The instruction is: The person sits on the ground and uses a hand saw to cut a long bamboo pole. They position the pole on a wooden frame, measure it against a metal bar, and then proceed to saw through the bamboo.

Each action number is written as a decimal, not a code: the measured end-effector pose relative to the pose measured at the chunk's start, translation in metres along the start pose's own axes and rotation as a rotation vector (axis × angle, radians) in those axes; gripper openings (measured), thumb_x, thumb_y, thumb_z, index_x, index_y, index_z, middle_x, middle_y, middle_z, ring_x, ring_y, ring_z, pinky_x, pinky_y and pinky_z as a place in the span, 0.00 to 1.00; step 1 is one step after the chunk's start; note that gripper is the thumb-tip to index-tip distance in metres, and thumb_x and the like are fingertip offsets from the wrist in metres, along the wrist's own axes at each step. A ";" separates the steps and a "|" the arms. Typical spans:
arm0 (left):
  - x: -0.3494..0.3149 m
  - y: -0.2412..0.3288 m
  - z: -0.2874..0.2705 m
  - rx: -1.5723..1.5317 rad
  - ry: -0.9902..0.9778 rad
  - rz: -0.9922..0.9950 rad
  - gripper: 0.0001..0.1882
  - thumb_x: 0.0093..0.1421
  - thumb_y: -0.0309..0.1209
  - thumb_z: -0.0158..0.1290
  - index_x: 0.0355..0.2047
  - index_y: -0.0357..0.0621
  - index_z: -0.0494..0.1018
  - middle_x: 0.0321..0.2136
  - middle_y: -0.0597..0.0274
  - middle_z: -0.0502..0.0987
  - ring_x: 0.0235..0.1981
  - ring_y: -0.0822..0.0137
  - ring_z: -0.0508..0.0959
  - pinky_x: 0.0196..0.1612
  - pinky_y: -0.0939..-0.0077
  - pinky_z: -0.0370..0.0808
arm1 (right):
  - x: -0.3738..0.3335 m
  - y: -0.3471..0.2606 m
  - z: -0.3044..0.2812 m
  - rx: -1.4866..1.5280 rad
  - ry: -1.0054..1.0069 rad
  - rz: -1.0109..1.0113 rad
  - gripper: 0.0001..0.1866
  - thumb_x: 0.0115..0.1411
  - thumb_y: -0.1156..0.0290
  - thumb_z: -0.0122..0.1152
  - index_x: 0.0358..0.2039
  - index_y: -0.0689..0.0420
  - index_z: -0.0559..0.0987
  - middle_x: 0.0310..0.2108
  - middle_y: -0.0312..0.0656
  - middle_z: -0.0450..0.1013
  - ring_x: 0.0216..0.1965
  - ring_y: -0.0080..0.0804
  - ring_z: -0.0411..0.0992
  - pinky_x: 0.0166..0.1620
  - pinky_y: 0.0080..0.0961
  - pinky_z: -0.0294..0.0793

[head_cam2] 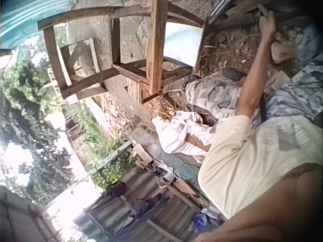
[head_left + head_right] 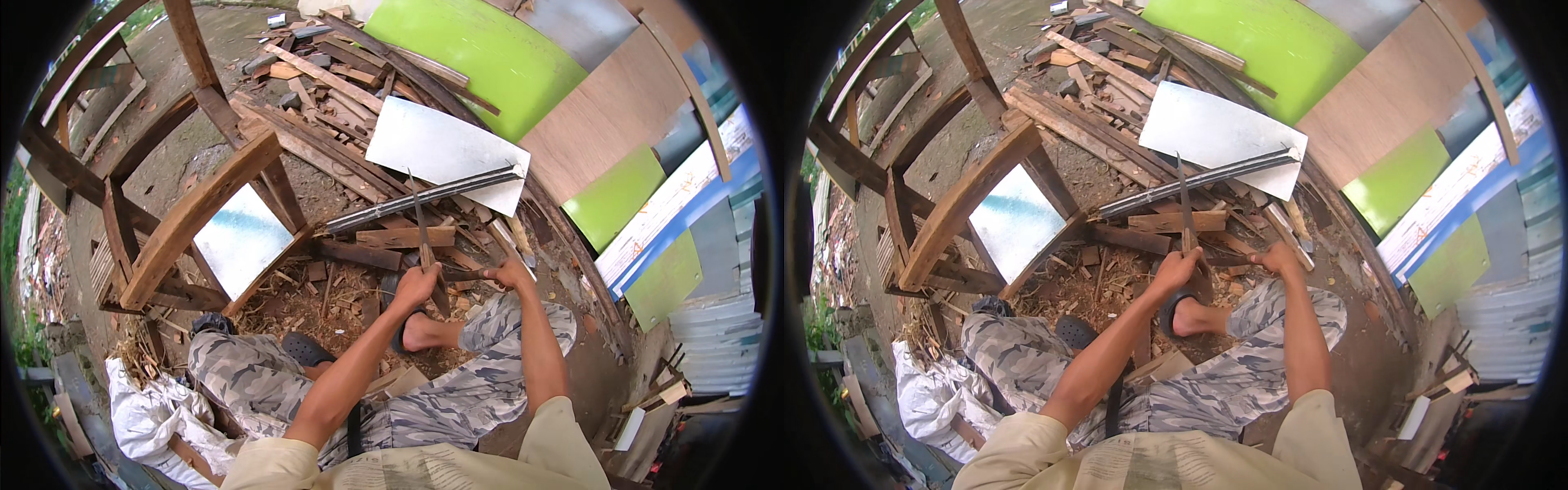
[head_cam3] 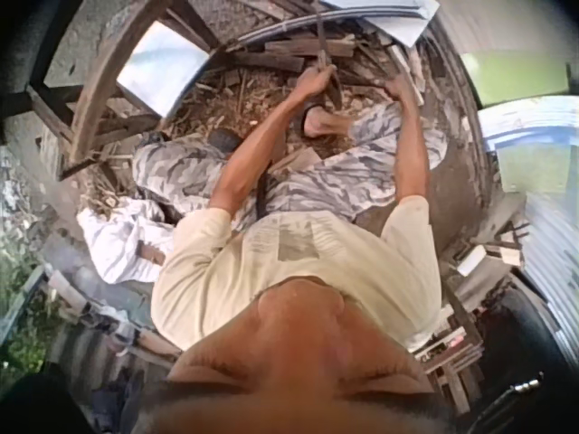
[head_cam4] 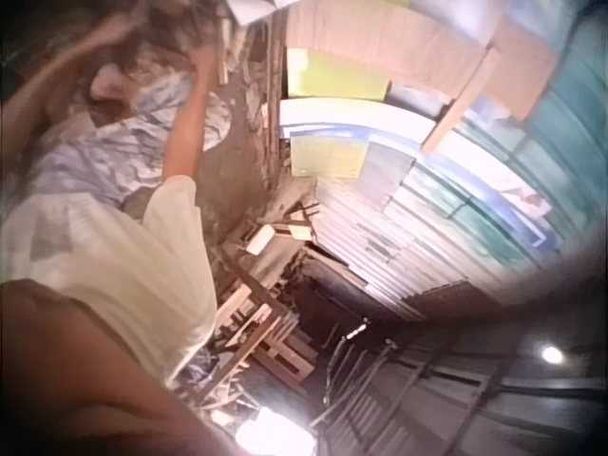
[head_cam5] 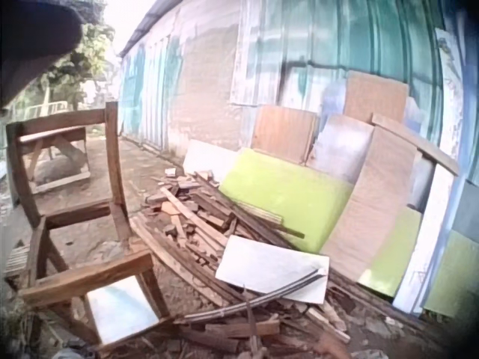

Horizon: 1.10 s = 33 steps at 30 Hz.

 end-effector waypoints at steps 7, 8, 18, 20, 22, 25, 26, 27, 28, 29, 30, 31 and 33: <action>0.041 0.008 0.131 0.126 0.053 -0.091 0.40 0.67 0.61 0.38 0.37 0.29 0.80 0.39 0.30 0.80 0.48 0.34 0.78 0.54 0.49 0.71 | 0.021 0.083 -0.004 -0.150 0.220 0.124 0.23 0.56 0.52 0.69 0.37 0.62 0.85 0.40 0.56 0.81 0.44 0.52 0.80 0.46 0.44 0.77; 0.039 0.008 0.149 0.127 0.034 -0.093 0.40 0.68 0.60 0.37 0.39 0.28 0.79 0.40 0.29 0.79 0.49 0.33 0.78 0.56 0.49 0.70 | 0.025 0.109 0.004 -0.124 0.222 0.131 0.22 0.56 0.52 0.68 0.38 0.61 0.85 0.41 0.55 0.81 0.44 0.53 0.79 0.47 0.44 0.77; 0.038 0.002 0.157 0.094 0.063 -0.034 0.37 0.72 0.54 0.31 0.45 0.31 0.78 0.42 0.28 0.79 0.48 0.32 0.77 0.53 0.44 0.69 | -0.011 0.021 0.053 0.391 -0.182 -0.331 0.45 0.63 0.29 0.49 0.55 0.64 0.78 0.53 0.54 0.76 0.53 0.48 0.75 0.57 0.37 0.72; 0.037 -0.001 0.158 0.076 0.043 0.016 0.36 0.73 0.53 0.30 0.46 0.30 0.77 0.42 0.29 0.78 0.49 0.32 0.76 0.53 0.44 0.69 | -0.018 0.018 0.053 0.426 -0.190 -0.367 0.44 0.63 0.30 0.50 0.55 0.62 0.78 0.55 0.55 0.74 0.55 0.47 0.74 0.58 0.37 0.70; 0.036 -0.005 0.161 0.060 -0.017 0.015 0.36 0.73 0.52 0.29 0.46 0.31 0.77 0.44 0.29 0.78 0.50 0.31 0.75 0.53 0.44 0.69 | -0.023 0.015 0.051 0.459 -0.193 -0.404 0.43 0.63 0.30 0.51 0.55 0.61 0.78 0.57 0.55 0.73 0.57 0.47 0.72 0.59 0.38 0.69; 0.046 -0.020 0.165 -0.017 -0.067 0.090 0.32 0.73 0.49 0.32 0.47 0.32 0.76 0.44 0.37 0.80 0.47 0.41 0.79 0.49 0.50 0.74 | -0.015 0.015 0.057 0.410 -0.227 -0.304 0.39 0.63 0.33 0.54 0.55 0.57 0.79 0.54 0.53 0.76 0.55 0.46 0.74 0.57 0.37 0.71; 0.050 -0.033 0.168 -0.211 -0.139 -0.006 0.30 0.73 0.47 0.34 0.46 0.32 0.76 0.42 0.40 0.80 0.45 0.46 0.81 0.46 0.54 0.75 | -0.011 0.016 0.059 0.374 -0.238 -0.285 0.35 0.63 0.36 0.57 0.54 0.56 0.80 0.52 0.53 0.77 0.54 0.46 0.75 0.56 0.38 0.72; 0.050 -0.042 0.177 -0.407 -0.224 -0.102 0.28 0.72 0.46 0.36 0.45 0.32 0.77 0.41 0.44 0.81 0.43 0.51 0.82 0.44 0.58 0.76 | -0.004 0.028 0.060 0.337 -0.244 -0.254 0.32 0.63 0.40 0.60 0.53 0.55 0.80 0.51 0.52 0.78 0.53 0.47 0.76 0.55 0.38 0.72; 0.047 -0.051 0.183 -0.600 -0.303 -0.205 0.26 0.72 0.44 0.39 0.44 0.32 0.77 0.40 0.47 0.81 0.40 0.57 0.83 0.41 0.61 0.78 | 0.002 0.038 0.063 0.303 -0.257 -0.226 0.29 0.62 0.44 0.62 0.52 0.54 0.81 0.49 0.51 0.79 0.52 0.47 0.76 0.55 0.39 0.73; 0.046 -0.057 0.178 -0.519 -0.291 -0.186 0.24 0.72 0.44 0.41 0.46 0.33 0.76 0.40 0.50 0.81 0.40 0.59 0.82 0.42 0.64 0.78 | 0.006 0.045 0.063 0.171 -0.217 -0.260 0.26 0.61 0.47 0.64 0.51 0.54 0.82 0.48 0.51 0.79 0.52 0.49 0.77 0.54 0.40 0.73; 0.046 -0.063 0.170 -0.435 -0.278 -0.166 0.23 0.72 0.43 0.43 0.47 0.34 0.75 0.40 0.53 0.81 0.40 0.62 0.81 0.42 0.67 0.79 | 0.011 0.050 0.061 0.042 -0.173 -0.297 0.24 0.59 0.51 0.66 0.50 0.53 0.82 0.47 0.51 0.80 0.51 0.50 0.77 0.53 0.41 0.74; 0.045 -0.070 0.162 -0.351 -0.266 -0.148 0.21 0.72 0.43 0.45 0.49 0.34 0.74 0.40 0.55 0.81 0.40 0.65 0.81 0.43 0.70 0.79 | 0.016 0.057 0.061 -0.087 -0.131 -0.331 0.22 0.58 0.55 0.68 0.49 0.53 0.83 0.46 0.51 0.80 0.50 0.52 0.77 0.52 0.42 0.74; 0.043 -0.089 0.137 -0.360 -0.143 -0.149 0.21 0.70 0.41 0.46 0.45 0.32 0.76 0.38 0.53 0.81 0.34 0.65 0.81 0.37 0.69 0.79 | 0.026 0.082 0.056 -0.113 -0.010 -0.238 0.19 0.56 0.62 0.68 0.48 0.53 0.84 0.46 0.53 0.80 0.50 0.53 0.77 0.52 0.43 0.75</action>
Point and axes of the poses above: each hand's wrist, its own x-axis towards the middle knuckle, its own z-axis out of the palm, y = z × x, the point moved 7 cm from there along x, towards the middle knuckle
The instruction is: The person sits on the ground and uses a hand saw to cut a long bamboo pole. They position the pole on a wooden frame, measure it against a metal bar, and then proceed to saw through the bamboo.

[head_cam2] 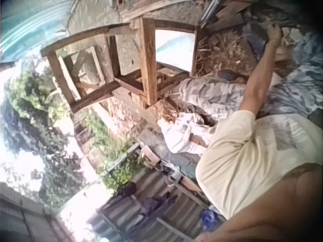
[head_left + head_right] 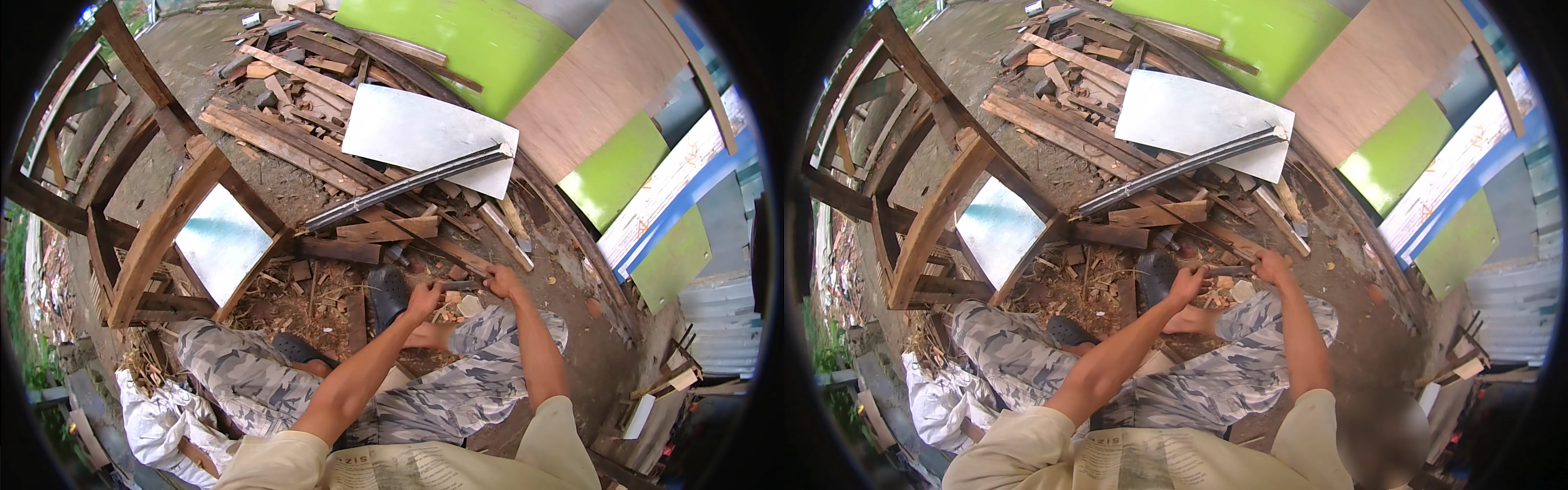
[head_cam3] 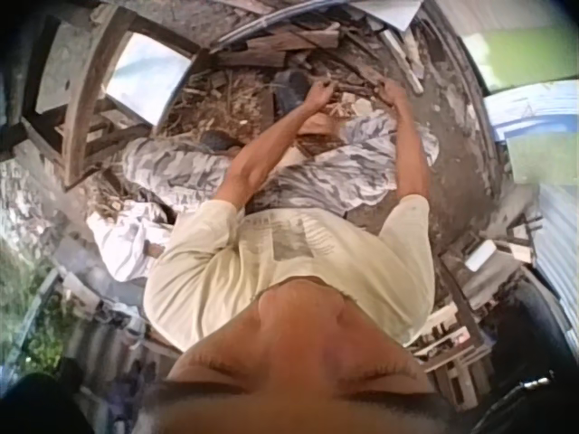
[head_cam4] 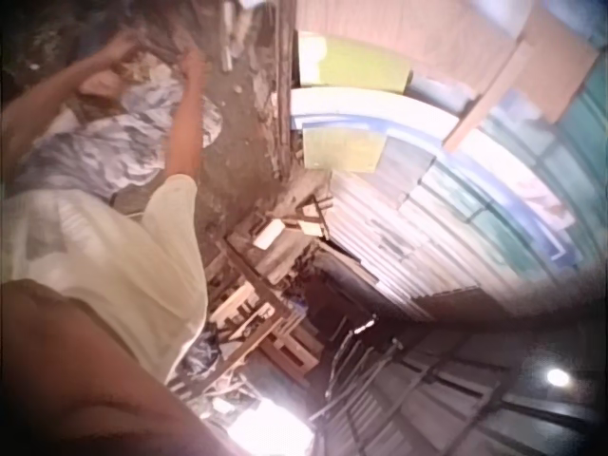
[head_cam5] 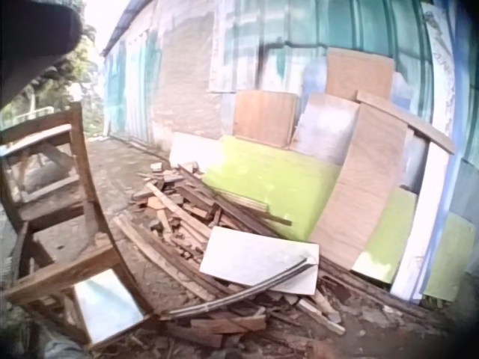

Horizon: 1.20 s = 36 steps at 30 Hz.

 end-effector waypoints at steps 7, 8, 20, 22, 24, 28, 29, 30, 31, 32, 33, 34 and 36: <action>-0.021 -0.030 -0.098 -0.049 0.255 -0.012 0.21 0.71 0.40 0.49 0.48 0.30 0.73 0.41 0.53 0.80 0.33 0.65 0.81 0.34 0.71 0.79 | 0.016 0.061 0.005 -0.260 -0.097 0.319 0.20 0.55 0.72 0.66 0.50 0.53 0.83 0.52 0.51 0.78 0.55 0.50 0.75 0.56 0.42 0.75; -0.010 -0.051 -0.119 -0.083 0.242 -0.021 0.21 0.71 0.40 0.49 0.49 0.30 0.73 0.41 0.51 0.80 0.33 0.64 0.80 0.33 0.71 0.79 | 0.017 0.058 0.002 -0.262 -0.068 0.396 0.19 0.56 0.70 0.66 0.50 0.53 0.83 0.53 0.50 0.77 0.56 0.51 0.75 0.56 0.44 0.75; -0.084 -0.070 -0.197 -0.177 0.446 -0.127 0.22 0.71 0.42 0.47 0.51 0.32 0.72 0.43 0.53 0.79 0.39 0.61 0.81 0.42 0.66 0.79 | 0.101 -0.167 0.089 0.360 -0.008 0.056 0.34 0.61 0.36 0.56 0.45 0.58 0.81 0.45 0.56 0.80 0.51 0.53 0.76 0.54 0.46 0.72; -0.097 -0.071 -0.198 -0.167 0.400 -0.178 0.25 0.71 0.42 0.47 0.58 0.34 0.68 0.51 0.50 0.78 0.47 0.56 0.81 0.48 0.62 0.80 | 0.108 -0.217 0.118 0.325 -0.080 0.080 0.46 0.57 0.31 0.58 0.61 0.60 0.72 0.60 0.58 0.71 0.61 0.56 0.69 0.62 0.45 0.68; -0.116 -0.078 -0.209 -0.205 0.429 -0.193 0.25 0.71 0.42 0.47 0.59 0.34 0.68 0.52 0.49 0.77 0.48 0.56 0.81 0.49 0.62 0.80 | 0.108 -0.258 0.140 0.324 -0.148 0.178 0.56 0.54 0.32 0.63 0.70 0.62 0.57 0.65 0.60 0.64 0.66 0.56 0.64 0.67 0.47 0.62; -0.140 -0.102 -0.233 -0.372 0.564 -0.221 0.23 0.72 0.41 0.47 0.55 0.31 0.70 0.48 0.51 0.79 0.43 0.61 0.81 0.43 0.66 0.80 | 0.119 -0.273 0.155 0.362 -0.136 0.358 0.61 0.50 0.38 0.71 0.71 0.63 0.52 0.66 0.61 0.63 0.67 0.56 0.63 0.68 0.44 0.61; -0.140 -0.105 -0.234 -0.380 0.567 -0.230 0.23 0.72 0.41 0.47 0.55 0.31 0.70 0.48 0.51 0.79 0.43 0.61 0.81 0.43 0.66 0.80 | 0.124 -0.268 0.157 0.409 -0.125 0.301 0.60 0.50 0.39 0.72 0.71 0.63 0.53 0.65 0.60 0.64 0.66 0.56 0.63 0.68 0.43 0.61; -0.136 -0.103 -0.232 -0.389 0.564 -0.234 0.23 0.72 0.41 0.47 0.56 0.32 0.70 0.48 0.51 0.79 0.43 0.61 0.81 0.43 0.66 0.80 | 0.135 -0.251 0.155 0.454 -0.105 0.244 0.60 0.49 0.40 0.73 0.70 0.64 0.54 0.65 0.60 0.64 0.66 0.55 0.63 0.68 0.42 0.62; -0.137 -0.105 -0.235 -0.412 0.586 -0.235 0.23 0.72 0.41 0.47 0.56 0.32 0.70 0.49 0.51 0.79 0.44 0.61 0.81 0.43 0.66 0.80 | 0.139 -0.252 0.147 0.492 -0.102 0.165 0.59 0.49 0.42 0.73 0.69 0.65 0.56 0.65 0.60 0.64 0.66 0.55 0.64 0.68 0.41 0.62; -0.135 -0.105 -0.236 -0.407 0.581 -0.232 0.23 0.71 0.41 0.48 0.56 0.33 0.70 0.47 0.53 0.79 0.42 0.63 0.81 0.41 0.69 0.80 | 0.144 -0.247 0.140 0.501 -0.129 0.164 0.55 0.49 0.44 0.74 0.67 0.66 0.60 0.64 0.60 0.65 0.66 0.54 0.63 0.67 0.39 0.62; -0.130 -0.105 -0.237 -0.401 0.573 -0.223 0.23 0.71 0.41 0.48 0.56 0.34 0.70 0.46 0.55 0.79 0.41 0.64 0.82 0.39 0.71 0.80 | 0.147 -0.243 0.126 0.521 -0.073 0.113 0.51 0.49 0.44 0.74 0.64 0.66 0.65 0.62 0.61 0.68 0.63 0.52 0.68 0.63 0.38 0.68; -0.131 -0.111 -0.245 -0.406 0.588 -0.215 0.22 0.71 0.41 0.48 0.56 0.35 0.69 0.45 0.58 0.79 0.39 0.65 0.82 0.37 0.73 0.80 | 0.142 -0.257 0.114 0.672 -0.113 0.088 0.48 0.50 0.46 0.74 0.62 0.65 0.69 0.57 0.59 0.73 0.55 0.49 0.75 0.52 0.36 0.77; -0.122 -0.111 -0.244 -0.388 0.567 -0.193 0.22 0.71 0.41 0.48 0.56 0.35 0.70 0.45 0.58 0.79 0.38 0.66 0.81 0.37 0.74 0.79 | 0.153 -0.241 0.079 0.734 -0.075 0.117 0.36 0.53 0.47 0.71 0.52 0.64 0.77 0.49 0.51 0.78 0.45 0.43 0.79 0.36 0.36 0.81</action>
Point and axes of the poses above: each hand's wrist, its own x-axis towards the middle knuckle, its own z-axis out of the palm, y = z × x, the point moved 7 cm from there along x, towards the middle knuckle
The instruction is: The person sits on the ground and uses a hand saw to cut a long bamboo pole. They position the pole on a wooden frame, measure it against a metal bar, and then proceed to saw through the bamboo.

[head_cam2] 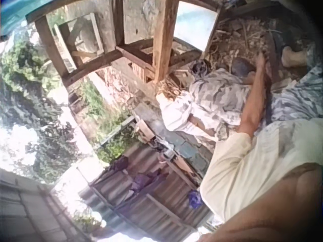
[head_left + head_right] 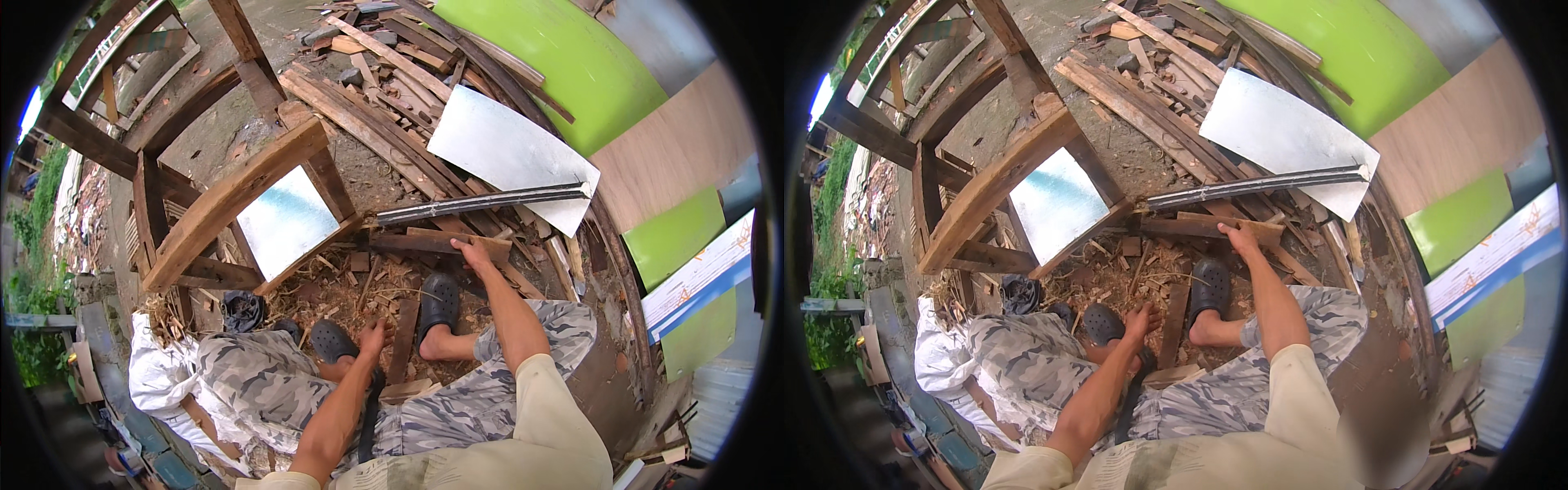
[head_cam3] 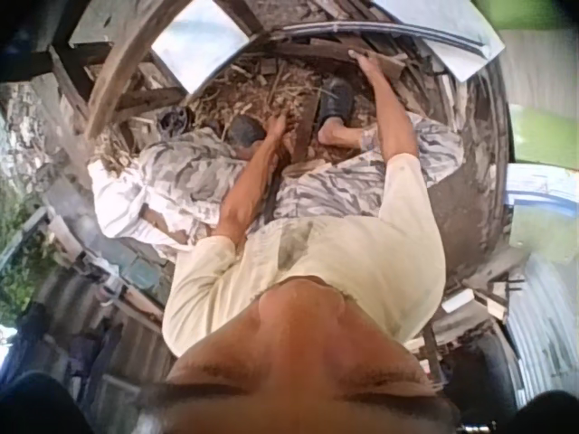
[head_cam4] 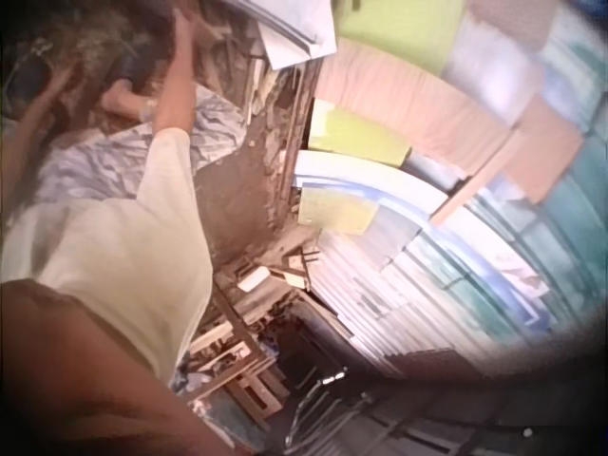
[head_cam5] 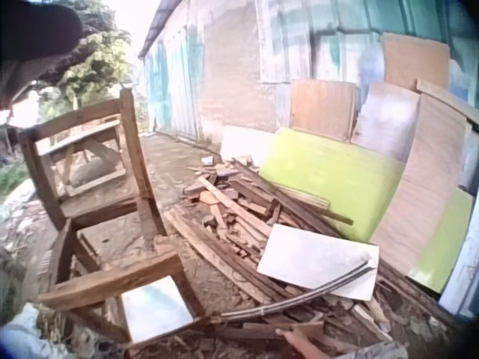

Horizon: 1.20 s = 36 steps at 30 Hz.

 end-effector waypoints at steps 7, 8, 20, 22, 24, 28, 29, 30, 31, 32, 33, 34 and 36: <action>-0.007 0.018 0.006 -0.033 -0.027 0.025 0.22 0.72 0.41 0.47 0.55 0.34 0.70 0.47 0.55 0.78 0.41 0.64 0.80 0.42 0.69 0.80 | 0.009 -0.014 -0.109 0.242 0.095 -0.021 0.28 0.58 0.48 0.64 0.50 0.58 0.81 0.43 0.46 0.79 0.39 0.40 0.77 0.35 0.40 0.78; -0.009 0.022 0.007 -0.052 -0.014 0.039 0.22 0.72 0.41 0.47 0.53 0.33 0.71 0.44 0.56 0.78 0.38 0.66 0.79 0.39 0.70 0.78 | 0.009 -0.005 -0.126 0.267 0.130 0.040 0.27 0.58 0.46 0.64 0.47 0.55 0.82 0.42 0.43 0.78 0.40 0.39 0.75 0.37 0.40 0.77; -0.071 0.163 -0.021 -0.274 0.166 0.543 0.17 0.72 0.38 0.49 0.52 0.36 0.73 0.42 0.59 0.78 0.41 0.69 0.78 0.41 0.71 0.77 | 0.056 0.130 -0.224 0.475 0.377 0.210 0.29 0.60 0.55 0.60 0.54 0.63 0.74 0.47 0.54 0.77 0.49 0.52 0.76 0.53 0.53 0.74; -0.117 0.213 -0.073 -0.266 0.391 0.799 0.16 0.71 0.37 0.51 0.49 0.35 0.74 0.39 0.60 0.78 0.39 0.71 0.77 0.41 0.74 0.75 | 0.058 0.081 -0.197 -0.019 0.566 0.113 0.30 0.58 0.57 0.61 0.55 0.67 0.73 0.50 0.60 0.75 0.54 0.57 0.74 0.58 0.51 0.71; -0.187 0.260 -0.122 -0.228 0.686 1.063 0.16 0.71 0.36 0.52 0.48 0.34 0.74 0.38 0.60 0.78 0.39 0.70 0.76 0.43 0.74 0.73 | 0.040 0.000 -0.156 -0.341 0.654 -0.038 0.34 0.55 0.58 0.62 0.56 0.69 0.72 0.54 0.66 0.73 0.58 0.61 0.71 0.62 0.45 0.69; -0.279 0.339 -0.174 -0.106 1.064 1.353 0.19 0.69 0.39 0.54 0.49 0.34 0.73 0.47 0.52 0.74 0.48 0.61 0.73 0.53 0.67 0.69 | 0.020 -0.158 -0.110 -0.120 0.431 -0.473 0.32 0.60 0.54 0.65 0.56 0.67 0.75 0.54 0.59 0.75 0.56 0.51 0.73 0.60 0.38 0.69; -0.296 0.353 -0.196 -0.035 1.180 1.361 0.21 0.68 0.41 0.54 0.50 0.34 0.73 0.51 0.49 0.73 0.52 0.57 0.72 0.57 0.63 0.67 | -0.002 -0.209 -0.076 -0.101 0.327 -0.556 0.30 0.62 0.54 0.64 0.54 0.68 0.76 0.53 0.58 0.76 0.55 0.49 0.74 0.59 0.37 0.70; -0.304 0.368 -0.225 0.081 1.286 1.307 0.26 0.66 0.45 0.55 0.53 0.34 0.71 0.53 0.46 0.71 0.55 0.53 0.70 0.60 0.60 0.65 | -0.034 -0.255 -0.043 -0.030 0.216 -0.614 0.29 0.62 0.54 0.64 0.53 0.68 0.77 0.51 0.57 0.77 0.55 0.47 0.74 0.58 0.36 0.70; -0.313 0.376 -0.249 0.203 1.393 1.233 0.31 0.64 0.50 0.57 0.55 0.35 0.69 0.55 0.44 0.69 0.59 0.49 0.67 0.62 0.57 0.63 | -0.086 -0.299 -0.008 0.013 0.102 -0.669 0.29 0.63 0.52 0.63 0.52 0.67 0.78 0.50 0.55 0.77 0.55 0.45 0.74 0.58 0.34 0.69; -0.307 0.390 -0.253 0.246 1.426 1.073 0.37 0.62 0.53 0.57 0.59 0.35 0.66 0.56 0.42 0.68 0.61 0.47 0.66 0.64 0.56 0.62 | -0.097 -0.328 -0.005 0.012 0.053 -0.710 0.30 0.64 0.50 0.62 0.53 0.66 0.78 0.50 0.53 0.77 0.54 0.43 0.74 0.58 0.33 0.69; -0.308 0.397 -0.267 0.298 1.481 0.901 0.43 0.59 0.57 0.58 0.62 0.35 0.63 0.58 0.40 0.68 0.63 0.45 0.64 0.65 0.54 0.61 | -0.132 -0.359 0.015 0.006 0.018 -0.801 0.30 0.65 0.48 0.61 0.53 0.64 0.78 0.51 0.52 0.77 0.54 0.43 0.74 0.58 0.34 0.69; -0.301 0.404 -0.267 0.338 1.424 0.849 0.45 0.58 0.58 0.58 0.63 0.35 0.61 0.59 0.39 0.67 0.64 0.44 0.64 0.65 0.54 0.62 | -0.144 -0.383 0.023 -0.059 0.005 -0.864 0.33 0.64 0.46 0.60 0.54 0.65 0.77 0.52 0.54 0.77 0.54 0.44 0.74 0.58 0.34 0.70; -0.282 0.409 -0.277 0.431 1.337 0.728 0.51 0.56 0.60 0.58 0.66 0.34 0.56 0.61 0.37 0.65 0.65 0.42 0.64 0.65 0.52 0.63 | -0.179 -0.412 0.054 -0.081 -0.064 -0.900 0.34 0.65 0.47 0.59 0.57 0.65 0.75 0.53 0.51 0.76 0.55 0.40 0.73 0.59 0.33 0.69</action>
Point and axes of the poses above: each hand's wrist, its own x-axis towards the middle knuckle, its own z-axis out of the palm, y = z × x, the point moved 7 cm from there along x, towards the middle knuckle
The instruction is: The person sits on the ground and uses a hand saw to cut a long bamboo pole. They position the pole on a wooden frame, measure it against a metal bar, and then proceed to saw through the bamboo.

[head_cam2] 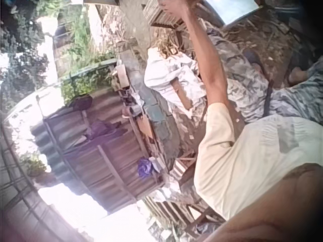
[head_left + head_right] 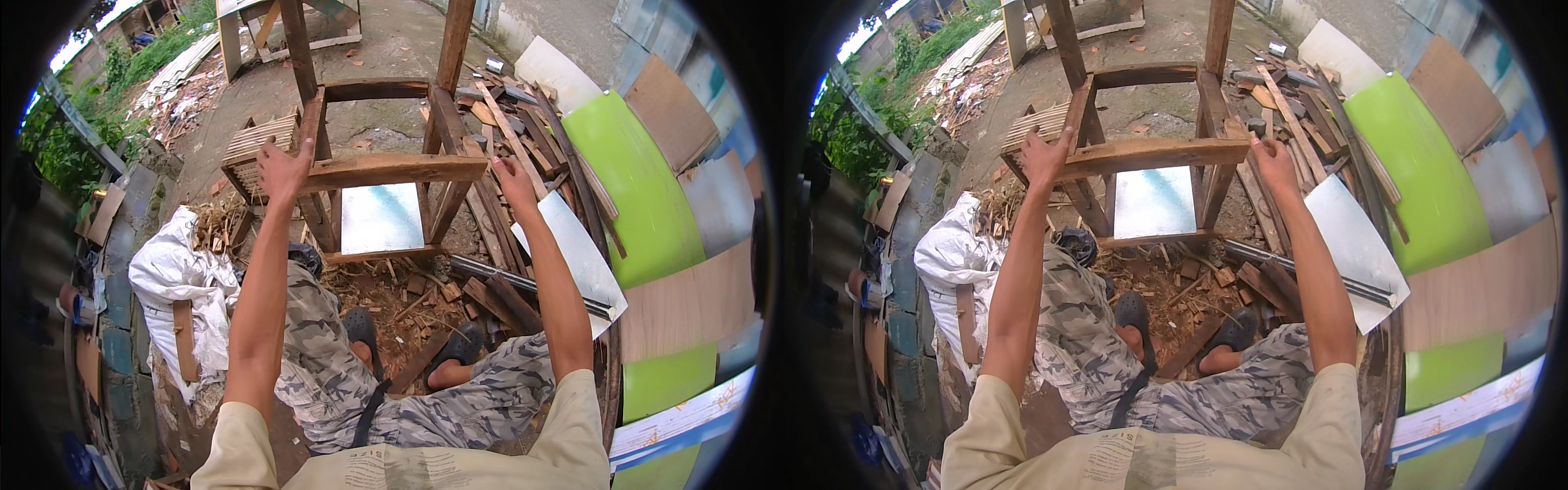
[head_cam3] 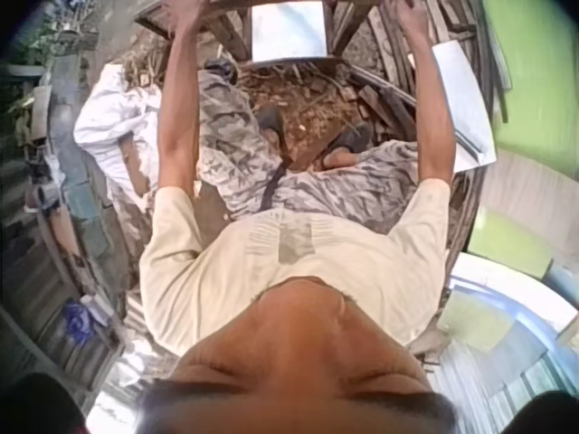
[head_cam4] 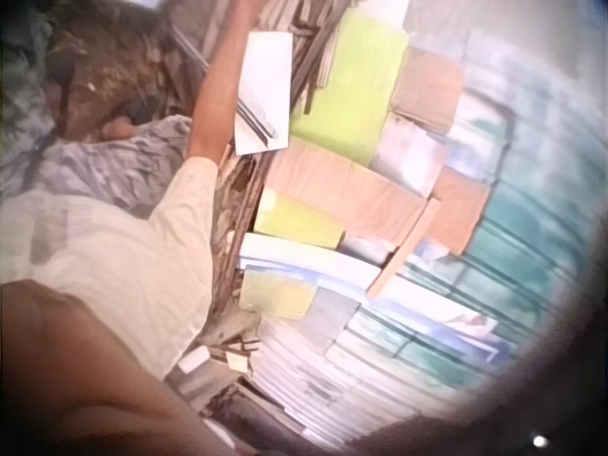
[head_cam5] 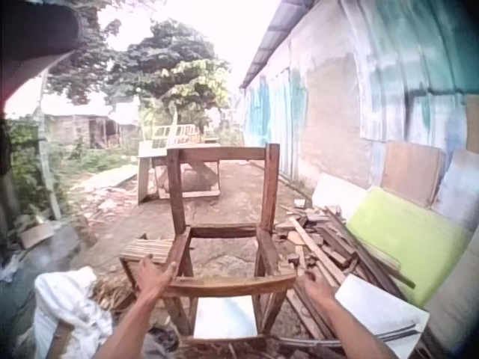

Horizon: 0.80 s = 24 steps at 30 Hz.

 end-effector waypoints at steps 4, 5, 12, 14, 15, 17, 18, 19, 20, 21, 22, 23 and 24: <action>-0.006 -0.015 0.040 -0.050 -0.158 0.035 0.55 0.55 0.60 0.59 0.68 0.31 0.51 0.64 0.33 0.62 0.62 0.39 0.69 0.61 0.50 0.69 | 0.028 -0.023 0.031 -0.129 -0.085 0.030 0.40 0.63 0.41 0.60 0.61 0.64 0.71 0.57 0.52 0.73 0.57 0.41 0.71 0.60 0.37 0.68; -0.008 -0.011 0.041 -0.045 -0.198 0.001 0.56 0.54 0.60 0.59 0.68 0.31 0.51 0.63 0.33 0.64 0.61 0.39 0.70 0.61 0.50 0.70 | 0.030 -0.018 0.033 -0.080 -0.124 0.106 0.42 0.61 0.39 0.60 0.62 0.63 0.70 0.58 0.52 0.71 0.58 0.42 0.70 0.59 0.39 0.68; 0.031 -0.019 0.030 0.135 -0.508 -0.094 0.51 0.47 0.60 0.63 0.57 0.26 0.68 0.50 0.37 0.79 0.52 0.47 0.80 0.54 0.57 0.76 | 0.012 -0.030 0.066 0.162 -0.264 0.293 0.47 0.56 0.36 0.66 0.65 0.57 0.67 0.64 0.51 0.63 0.63 0.52 0.64 0.61 0.59 0.65; 0.033 -0.017 0.037 0.067 -0.464 -0.097 0.48 0.45 0.59 0.64 0.54 0.26 0.71 0.50 0.37 0.79 0.51 0.47 0.80 0.53 0.58 0.77 | 0.014 -0.027 0.066 0.275 -0.247 0.309 0.44 0.56 0.41 0.69 0.66 0.54 0.67 0.64 0.50 0.64 0.63 0.52 0.65 0.60 0.61 0.65; 0.032 -0.019 0.040 0.035 -0.449 -0.106 0.47 0.44 0.59 0.64 0.52 0.26 0.73 0.50 0.37 0.79 0.51 0.47 0.80 0.53 0.58 0.77 | 0.016 -0.025 0.068 0.295 -0.240 0.311 0.43 0.57 0.44 0.69 0.67 0.52 0.66 0.63 0.49 0.66 0.62 0.51 0.66 0.59 0.60 0.66; 0.033 -0.015 0.047 -0.015 -0.506 -0.097 0.46 0.43 0.58 0.64 0.50 0.26 0.74 0.49 0.37 0.79 0.50 0.47 0.81 0.52 0.59 0.78 | 0.022 -0.016 0.070 0.312 -0.225 0.304 0.41 0.58 0.46 0.70 0.66 0.51 0.67 0.62 0.48 0.67 0.61 0.51 0.67 0.58 0.60 0.67; 0.035 -0.013 0.047 -0.031 -0.528 -0.088 0.45 0.43 0.57 0.64 0.49 0.27 0.75 0.49 0.37 0.79 0.50 0.46 0.81 0.51 0.59 0.78 | 0.026 -0.010 0.074 0.317 -0.222 0.295 0.40 0.58 0.45 0.69 0.65 0.53 0.69 0.62 0.49 0.67 0.61 0.51 0.67 0.59 0.60 0.67; 0.044 -0.014 0.046 -0.015 -0.476 -0.086 0.45 0.43 0.57 0.65 0.49 0.27 0.75 0.48 0.37 0.80 0.49 0.46 0.81 0.51 0.59 0.78 | 0.033 -0.011 0.080 0.332 -0.220 0.284 0.39 0.58 0.45 0.69 0.63 0.55 0.70 0.62 0.50 0.67 0.61 0.52 0.67 0.59 0.61 0.66; 0.053 -0.016 0.050 0.002 -0.423 -0.085 0.45 0.42 0.57 0.65 0.49 0.27 0.76 0.48 0.37 0.80 0.49 0.46 0.81 0.51 0.59 0.78 | 0.042 -0.011 0.085 0.350 -0.214 0.328 0.35 0.58 0.48 0.70 0.60 0.55 0.74 0.58 0.47 0.71 0.58 0.48 0.70 0.58 0.59 0.67; 0.060 -0.027 0.055 0.028 -0.379 -0.095 0.45 0.42 0.57 0.65 0.49 0.27 0.76 0.47 0.37 0.80 0.48 0.46 0.81 0.50 0.59 0.78 | 0.041 -0.010 0.100 0.355 -0.240 0.311 0.34 0.58 0.49 0.71 0.59 0.55 0.74 0.57 0.45 0.72 0.57 0.47 0.71 0.57 0.57 0.68; 0.070 -0.033 0.057 0.040 -0.413 -0.125 0.47 0.43 0.57 0.65 0.52 0.28 0.74 0.49 0.37 0.79 0.51 0.46 0.80 0.53 0.59 0.77 | 0.046 -0.015 0.112 0.351 -0.257 0.281 0.33 0.58 0.49 0.71 0.58 0.55 0.75 0.55 0.44 0.73 0.56 0.46 0.72 0.57 0.56 0.69; 0.081 -0.035 0.056 0.038 -0.360 -0.109 0.48 0.43 0.58 0.64 0.54 0.28 0.72 0.50 0.37 0.79 0.52 0.46 0.79 0.54 0.59 0.76 | 0.051 -0.017 0.122 0.348 -0.274 0.252 0.32 0.58 0.50 0.71 0.58 0.55 0.76 0.54 0.43 0.74 0.55 0.45 0.72 0.56 0.54 0.69; 0.082 -0.022 0.068 0.015 -0.333 -0.080 0.50 0.43 0.59 0.64 0.56 0.27 0.71 0.51 0.37 0.78 0.54 0.46 0.79 0.56 0.60 0.75 | 0.075 -0.002 0.117 0.307 -0.250 0.106 0.32 0.59 0.49 0.71 0.57 0.56 0.77 0.51 0.40 0.76 0.52 0.41 0.74 0.55 0.46 0.72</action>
Point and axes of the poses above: each hand's wrist, its own x-axis towards the middle knuckle, its own z-axis out of the palm, y = z × x, the point moved 7 cm from there along x, towards the middle knuckle
